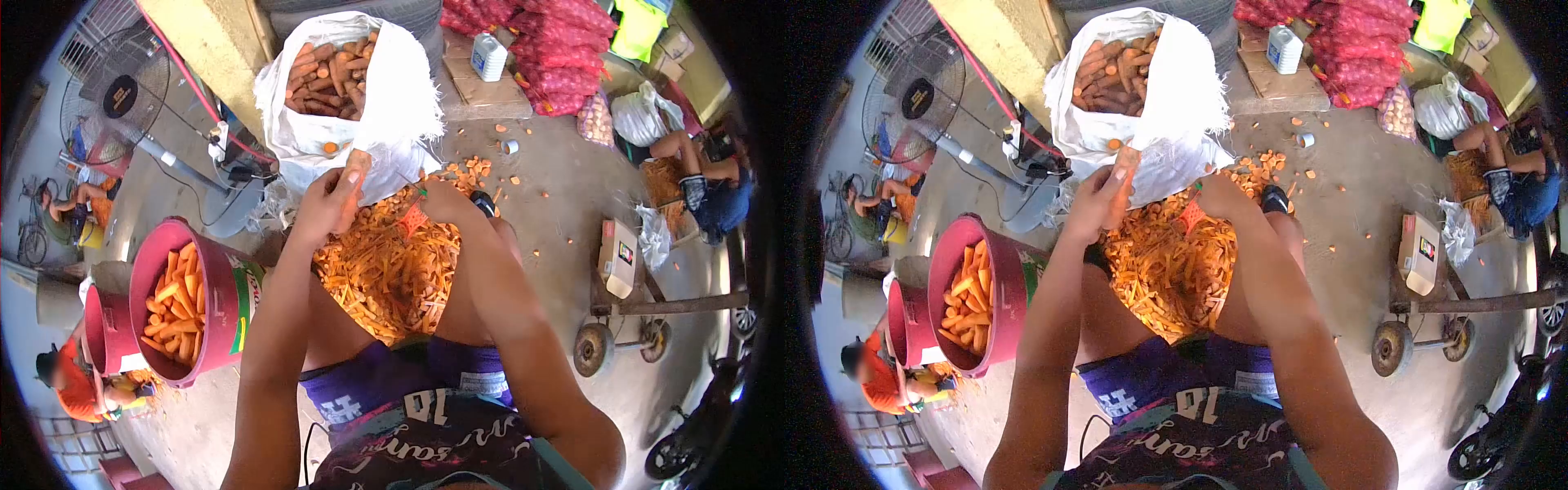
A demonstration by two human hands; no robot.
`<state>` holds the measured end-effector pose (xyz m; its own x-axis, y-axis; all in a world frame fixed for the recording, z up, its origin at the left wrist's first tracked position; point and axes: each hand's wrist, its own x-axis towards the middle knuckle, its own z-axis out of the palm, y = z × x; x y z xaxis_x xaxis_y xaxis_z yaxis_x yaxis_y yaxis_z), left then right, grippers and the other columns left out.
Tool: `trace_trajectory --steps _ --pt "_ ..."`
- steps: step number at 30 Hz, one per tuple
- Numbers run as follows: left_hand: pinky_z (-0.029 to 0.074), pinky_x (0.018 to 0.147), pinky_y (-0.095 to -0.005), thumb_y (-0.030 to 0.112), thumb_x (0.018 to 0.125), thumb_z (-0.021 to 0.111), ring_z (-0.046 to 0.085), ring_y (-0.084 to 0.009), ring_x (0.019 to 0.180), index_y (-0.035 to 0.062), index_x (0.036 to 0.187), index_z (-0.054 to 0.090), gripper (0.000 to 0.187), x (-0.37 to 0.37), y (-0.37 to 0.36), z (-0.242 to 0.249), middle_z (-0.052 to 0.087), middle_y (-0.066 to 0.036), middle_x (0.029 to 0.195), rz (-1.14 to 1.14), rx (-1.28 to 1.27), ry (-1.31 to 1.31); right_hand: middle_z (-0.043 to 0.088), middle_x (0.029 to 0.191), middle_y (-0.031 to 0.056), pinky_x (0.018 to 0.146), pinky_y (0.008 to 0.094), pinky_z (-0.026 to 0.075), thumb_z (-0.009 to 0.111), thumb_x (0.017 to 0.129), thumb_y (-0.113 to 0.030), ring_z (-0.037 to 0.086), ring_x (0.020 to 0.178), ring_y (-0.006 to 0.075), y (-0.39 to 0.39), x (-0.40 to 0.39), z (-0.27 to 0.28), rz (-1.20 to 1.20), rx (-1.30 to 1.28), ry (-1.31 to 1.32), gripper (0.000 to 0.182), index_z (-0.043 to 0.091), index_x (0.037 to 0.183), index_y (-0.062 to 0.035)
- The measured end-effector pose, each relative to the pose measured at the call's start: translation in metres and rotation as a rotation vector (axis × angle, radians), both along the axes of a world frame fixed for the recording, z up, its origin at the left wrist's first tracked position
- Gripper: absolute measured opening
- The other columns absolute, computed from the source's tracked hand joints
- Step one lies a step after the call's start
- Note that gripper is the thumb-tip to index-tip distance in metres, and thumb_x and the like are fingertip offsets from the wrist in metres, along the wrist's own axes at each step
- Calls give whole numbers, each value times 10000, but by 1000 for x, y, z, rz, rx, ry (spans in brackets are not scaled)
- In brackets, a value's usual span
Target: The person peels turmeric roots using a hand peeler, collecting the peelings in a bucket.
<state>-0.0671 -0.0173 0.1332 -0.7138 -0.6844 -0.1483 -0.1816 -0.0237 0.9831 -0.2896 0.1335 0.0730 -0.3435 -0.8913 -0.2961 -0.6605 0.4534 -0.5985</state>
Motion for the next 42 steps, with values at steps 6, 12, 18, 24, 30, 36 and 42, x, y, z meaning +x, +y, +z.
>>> trace_trajectory --steps 6,12,18,24,30,36,42 --pt "612 792 -468 365 1065 602 703 -253 934 39 1297 568 401 17 -26 -4 654 -94 1041 -80 464 479 763 1079 183 920 446 549 670 928 -189 724 1023 341 8 7 12 -146 -134 -232 262 762 1159 -108" --pt "587 784 -448 370 1076 547 676 -246 956 105 1421 561 435 35 -33 -62 652 -81 1136 72 613 355 759 1081 181 925 450 547 660 956 -178 716 1036 355 4 21 -2 -75 -213 -78 226 746 1150 -99" --pt "581 800 -377 227 1036 613 678 -192 952 6 1378 561 410 26 -14 -92 669 -90 1215 144 495 280 732 1083 215 919 497 548 617 960 -174 696 1058 405 -9 40 -22 -51 -221 44 249 707 1176 -86" --pt "500 712 -307 173 873 828 610 -111 795 -19 1091 693 321 15 20 -105 689 -39 898 130 -35 14 735 1127 184 915 518 565 587 937 -137 709 1078 385 -19 62 -22 -63 -181 262 256 666 1176 -91" --pt "538 770 -368 185 815 838 669 -217 852 -13 1127 693 397 11 39 -92 680 -117 925 67 -116 -134 733 1131 218 920 522 574 563 951 -118 719 1091 400 -25 79 -10 -5 -54 278 254 635 1177 -28" --pt "509 974 -496 198 769 823 611 -425 1143 15 1261 676 545 14 48 -90 636 -249 1202 26 -625 -267 737 1177 225 962 509 581 563 957 -99 719 1131 399 -29 37 -20 -127 217 214 278 674 1193 -1" --pt "520 988 -497 228 794 815 617 -428 1143 41 1270 677 530 21 47 -90 646 -222 1163 79 -694 -353 723 1225 237 975 500 585 556 977 -117 717 1142 402 -25 38 -16 -118 221 251 306 700 1214 12"
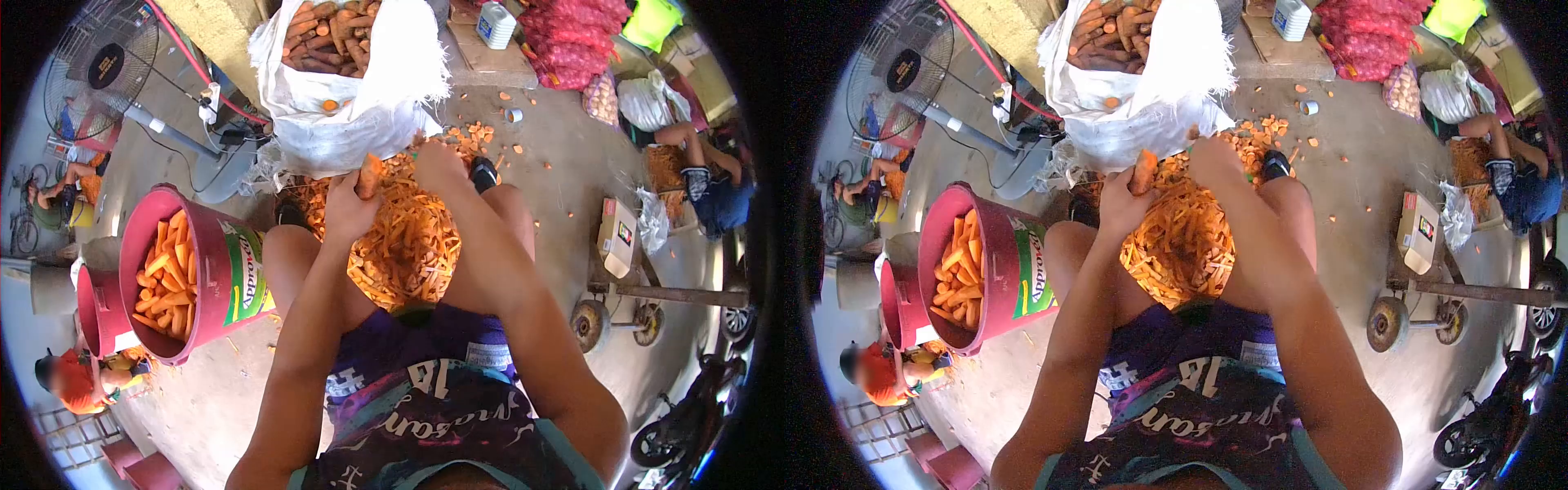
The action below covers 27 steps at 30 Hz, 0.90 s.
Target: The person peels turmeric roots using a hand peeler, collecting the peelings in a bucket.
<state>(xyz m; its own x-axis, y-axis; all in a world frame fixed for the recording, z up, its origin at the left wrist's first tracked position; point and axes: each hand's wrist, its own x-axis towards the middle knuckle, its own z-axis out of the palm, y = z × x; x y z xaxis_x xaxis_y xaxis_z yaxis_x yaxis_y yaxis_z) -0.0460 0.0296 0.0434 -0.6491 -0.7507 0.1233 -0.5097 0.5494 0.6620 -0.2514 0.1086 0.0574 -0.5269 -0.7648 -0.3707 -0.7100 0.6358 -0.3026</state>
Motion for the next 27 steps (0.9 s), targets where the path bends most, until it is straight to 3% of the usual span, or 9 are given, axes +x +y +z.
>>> trace_trajectory --steps 1,4,8,13,15,17,20,23,27 --pt "520 988 -497 228 794 815 617 -428 1143 41 1270 677 530 -4 -1 1 646 -222 1163 6 3 5 718 1238 237 967 502 587 558 979 -125 718 1142 396 2 12 -1 -18 -102 38 305 697 1212 15" --pt "526 993 -494 216 798 801 617 -426 1141 52 1250 680 495 -11 5 -2 645 -210 1149 31 39 -104 709 1261 235 946 510 593 561 984 -141 724 1125 399 7 42 10 74 -94 2 311 693 1219 12" --pt "531 967 -508 185 787 770 630 -431 1100 55 1220 687 460 -18 15 0 644 -207 1144 52 -54 -51 723 1242 229 924 519 601 588 974 -139 733 1113 392 0 30 -7 1 -122 22 284 721 1180 4" --pt "539 928 -525 164 779 762 642 -435 1054 40 1210 689 454 -7 13 4 645 -205 1139 39 -182 23 745 1214 220 902 514 615 631 959 -125 736 1123 393 -9 -12 -31 -76 89 -13 221 776 1066 3" --pt "536 933 -522 153 765 772 637 -432 1062 21 1215 684 476 -6 7 2 646 -208 1137 60 -172 29 740 1201 225 909 516 610 615 964 -123 730 1117 414 -7 -3 -26 12 79 17 253 735 1136 19" --pt "532 944 -519 151 758 780 635 -426 1075 25 1217 686 486 -9 1 -3 647 -206 1138 80 -154 14 736 1181 223 921 526 599 601 966 -120 724 1117 416 -2 14 -20 22 -99 36 296 681 1217 14" --pt "526 955 -514 151 745 798 631 -418 1091 35 1216 691 497 -8 -1 -16 650 -201 1139 82 -197 -29 732 1166 212 927 528 594 594 969 -128 718 1118 413 1 37 21 49 -41 -68 332 633 1276 -8" --pt "526 946 -511 158 743 812 627 -415 1091 47 1209 698 493 -13 2 -13 650 -196 1140 73 -300 -111 742 1179 210 930 514 599 615 953 -134 728 1113 401 -1 49 23 115 -114 15 313 692 1239 -29" --pt "523 937 -507 163 774 808 634 -424 1038 54 1204 703 456 -9 12 -2 657 -189 1087 46 -461 -138 746 1192 227 932 502 601 657 922 -143 737 1103 394 -10 -1 -33 -85 -28 5 302 744 1186 -25"
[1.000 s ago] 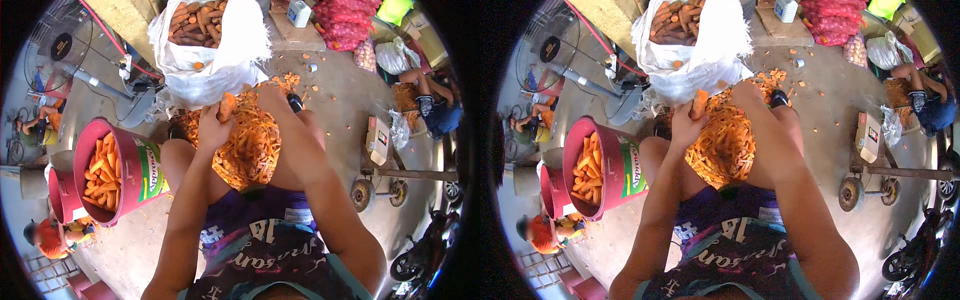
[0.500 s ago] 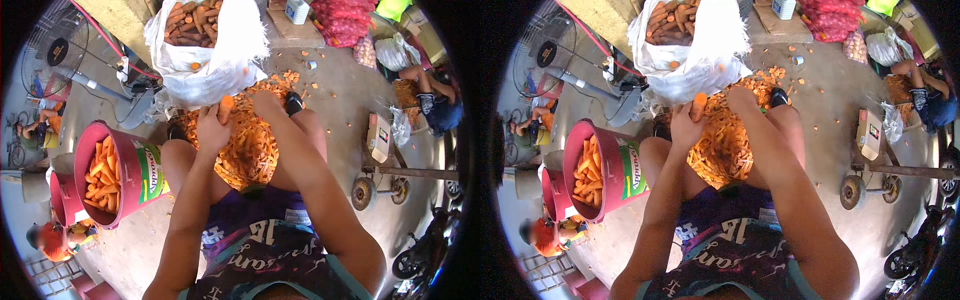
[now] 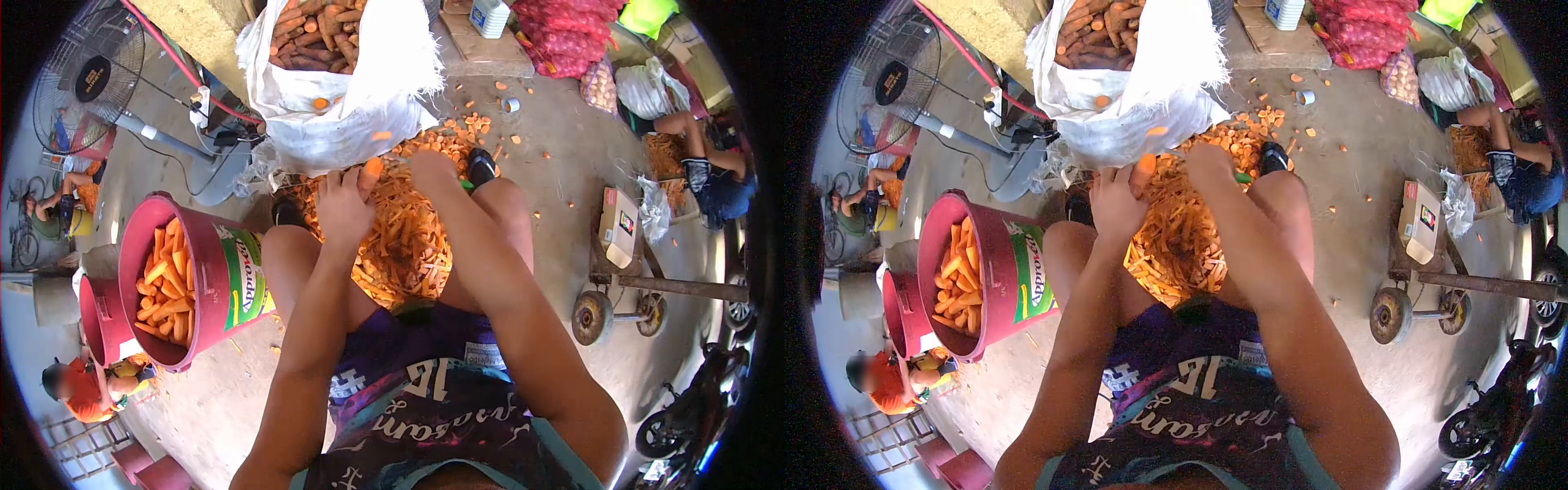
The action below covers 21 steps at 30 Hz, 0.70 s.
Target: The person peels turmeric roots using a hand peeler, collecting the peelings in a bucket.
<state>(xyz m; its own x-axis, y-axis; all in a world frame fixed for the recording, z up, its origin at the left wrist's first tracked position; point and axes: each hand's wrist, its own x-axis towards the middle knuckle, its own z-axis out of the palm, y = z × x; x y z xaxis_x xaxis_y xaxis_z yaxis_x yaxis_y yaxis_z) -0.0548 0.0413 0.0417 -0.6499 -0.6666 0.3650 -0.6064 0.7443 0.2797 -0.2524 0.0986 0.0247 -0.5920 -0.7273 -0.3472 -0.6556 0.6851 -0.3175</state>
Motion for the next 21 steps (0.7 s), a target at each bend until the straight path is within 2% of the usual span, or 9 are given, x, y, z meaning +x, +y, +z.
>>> trace_trajectory --steps 2,4,6,7,10,13,15,19,21 --pt "529 929 -481 153 800 798 645 -390 1007 66 1220 699 440 2 -11 -1 666 -159 1056 -37 63 54 746 1200 241 940 497 602 677 905 -148 744 1102 384 0 -16 -8 154 257 -3 296 773 1151 -15" --pt "535 920 -456 144 826 787 657 -356 977 77 1235 694 425 5 -20 -11 674 -129 1026 -58 142 116 747 1164 251 934 500 600 664 912 -143 738 1089 403 0 -8 1 161 159 -41 289 751 1133 21" --pt "545 875 -390 100 867 745 663 -265 894 75 1283 672 423 2 -29 -10 679 -75 999 65 1444 746 748 1120 250 917 506 596 640 926 -139 732 1049 426 3 2 10 87 -86 -68 260 735 1106 23" --pt "552 789 -334 115 939 657 657 -201 854 49 1352 614 420 4 -30 -2 679 -54 1021 42 1589 826 748 1120 250 917 506 596 640 926 -139 732 1049 426 4 5 10 93 -84 -68 260 735 1106 23" --pt "562 728 -325 156 995 567 668 -194 828 41 1372 572 395 6 -32 4 682 -64 1023 10 1807 934 745 1111 244 929 505 583 618 932 -126 723 1012 437 3 10 8 17 -258 -74 234 713 1090 19" --pt "561 670 -321 199 1026 515 667 -169 826 75 1371 551 369 6 -33 7 674 -47 1014 -82 1892 996 753 1085 215 921 471 576 632 944 -145 735 984 386 7 4 12 45 -343 -126 241 721 1139 -35" --pt "563 670 -323 205 1033 519 666 -160 825 85 1370 553 359 7 -36 7 671 -39 1024 -70 1928 1066 756 1026 190 899 433 565 695 934 -184 736 943 330 15 -4 19 71 -497 -350 256 729 1170 -89" --pt "565 672 -318 227 1069 517 665 -144 817 115 1391 546 342 14 -49 -4 668 -18 1053 -108 1923 1125 744 974 143 863 379 553 862 828 -308 713 904 270 20 -25 24 62 -590 -322 392 725 1148 -127" --pt "572 706 -325 227 1078 516 671 -153 866 122 1423 532 361 18 -56 -13 665 -24 1105 -188 1913 1130 741 1009 107 886 366 545 881 824 -275 696 941 231 21 -21 36 35 -590 -380 399 710 1148 -116"
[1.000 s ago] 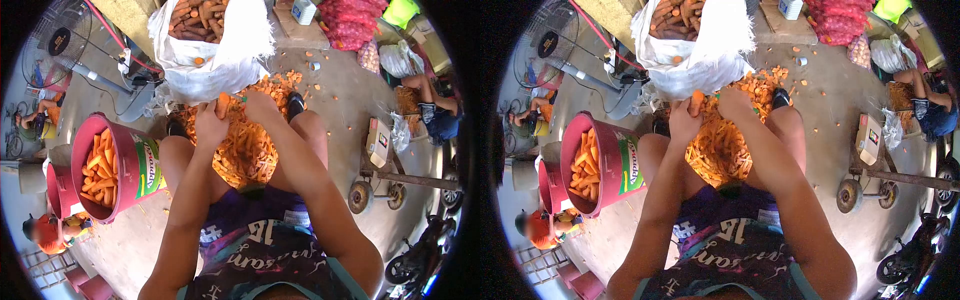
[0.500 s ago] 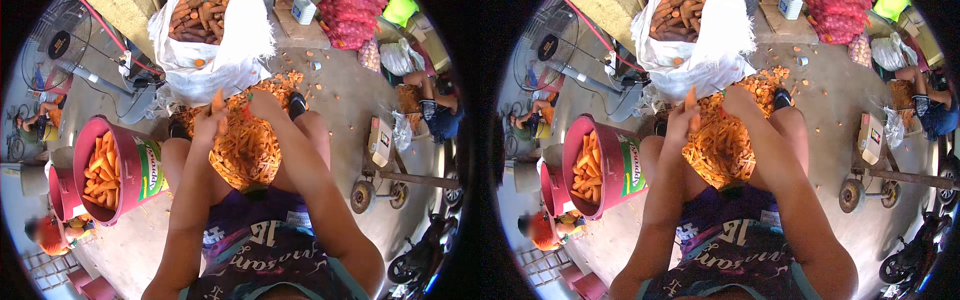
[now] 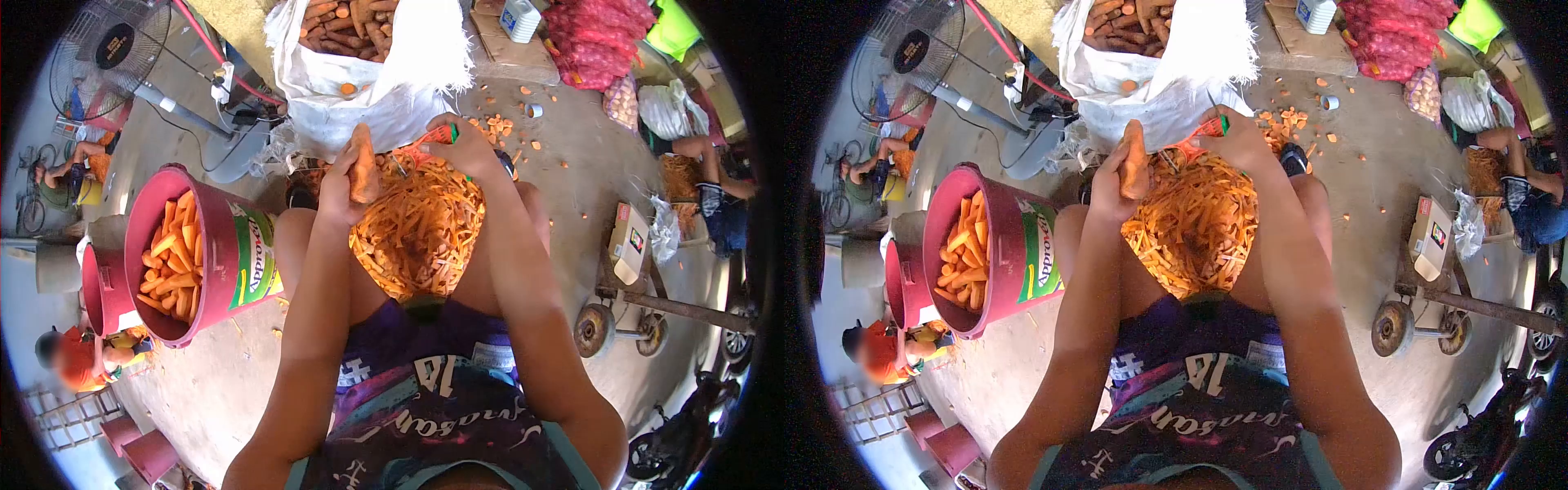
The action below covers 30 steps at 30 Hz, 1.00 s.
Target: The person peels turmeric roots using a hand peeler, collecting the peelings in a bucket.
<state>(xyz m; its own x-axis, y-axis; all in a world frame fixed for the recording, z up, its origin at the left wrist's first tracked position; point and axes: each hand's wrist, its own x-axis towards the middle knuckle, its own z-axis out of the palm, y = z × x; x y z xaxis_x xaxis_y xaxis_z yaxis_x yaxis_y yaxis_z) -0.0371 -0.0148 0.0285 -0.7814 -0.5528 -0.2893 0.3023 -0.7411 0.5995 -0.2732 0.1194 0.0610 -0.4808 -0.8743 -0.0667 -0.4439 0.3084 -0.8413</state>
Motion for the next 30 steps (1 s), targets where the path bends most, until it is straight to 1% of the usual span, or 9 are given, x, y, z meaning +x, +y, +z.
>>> trace_trajectory --steps 2,4,9,10,13,16,20,22,30 --pt "580 740 -332 226 1087 514 677 -161 915 130 1454 518 380 0 1 -7 663 -29 1156 -31 -34 54 720 1018 48 901 340 533 932 793 -276 656 964 164 -1 6 0 1 7 -90 465 676 1138 -99" --pt "590 849 -375 218 1089 508 671 -189 1090 139 1543 456 463 -9 15 9 634 -56 1310 108 -107 -195 715 1018 42 899 337 531 938 788 -276 652 964 159 2 22 12 62 -2 -110 475 672 1140 -100" --pt "568 983 -402 214 1094 493 625 -221 1260 128 1627 360 556 -13 23 9 576 -87 1453 74 -87 -227 695 1031 26 930 319 524 927 805 -200 636 988 138 -8 40 -9 209 -138 -33 450 652 1143 -86" --pt "563 1003 -400 214 1095 489 623 -227 1276 129 1639 344 570 -13 23 8 570 -93 1468 68 -94 -192 751 1131 94 996 366 527 936 782 -292 686 1041 234 -10 38 -12 210 -108 -176 525 694 1210 -110" --pt "523 1083 -424 193 1100 484 621 -262 1300 81 1588 412 506 -13 26 12 578 -112 1481 35 -77 -167 750 1110 89 992 367 526 928 793 -284 685 1030 229 -10 38 -10 236 -106 -185 489 694 1190 -119" --pt "533 1070 -423 188 1097 485 624 -263 1294 65 1594 399 520 -13 26 13 570 -120 1495 8 -84 -152 687 1044 9 933 308 526 910 822 -129 628 993 123 -8 40 -1 250 -134 -139 401 667 1135 -74" --pt "538 1058 -411 195 1095 486 625 -257 1290 65 1600 392 530 -12 23 9 560 -116 1512 -50 -78 -134 705 1070 17 946 312 523 901 835 -134 631 1014 125 -13 25 -14 259 -173 -215 376 679 1132 -68" --pt "540 1047 -401 202 1092 486 626 -245 1275 70 1616 371 552 -4 24 11 562 -106 1510 -168 -147 -63 745 1072 48 927 344 537 945 776 -360 682 988 210 -18 7 -30 93 -78 -284 497 696 1147 -144" --pt "542 1008 -363 219 1083 499 612 -195 1265 62 1631 353 588 15 29 12 568 -92 1501 -271 -113 -163 750 1051 76 870 382 562 940 771 -430 699 954 218 -22 -11 -42 -55 -4 -15 543 692 1179 -170"
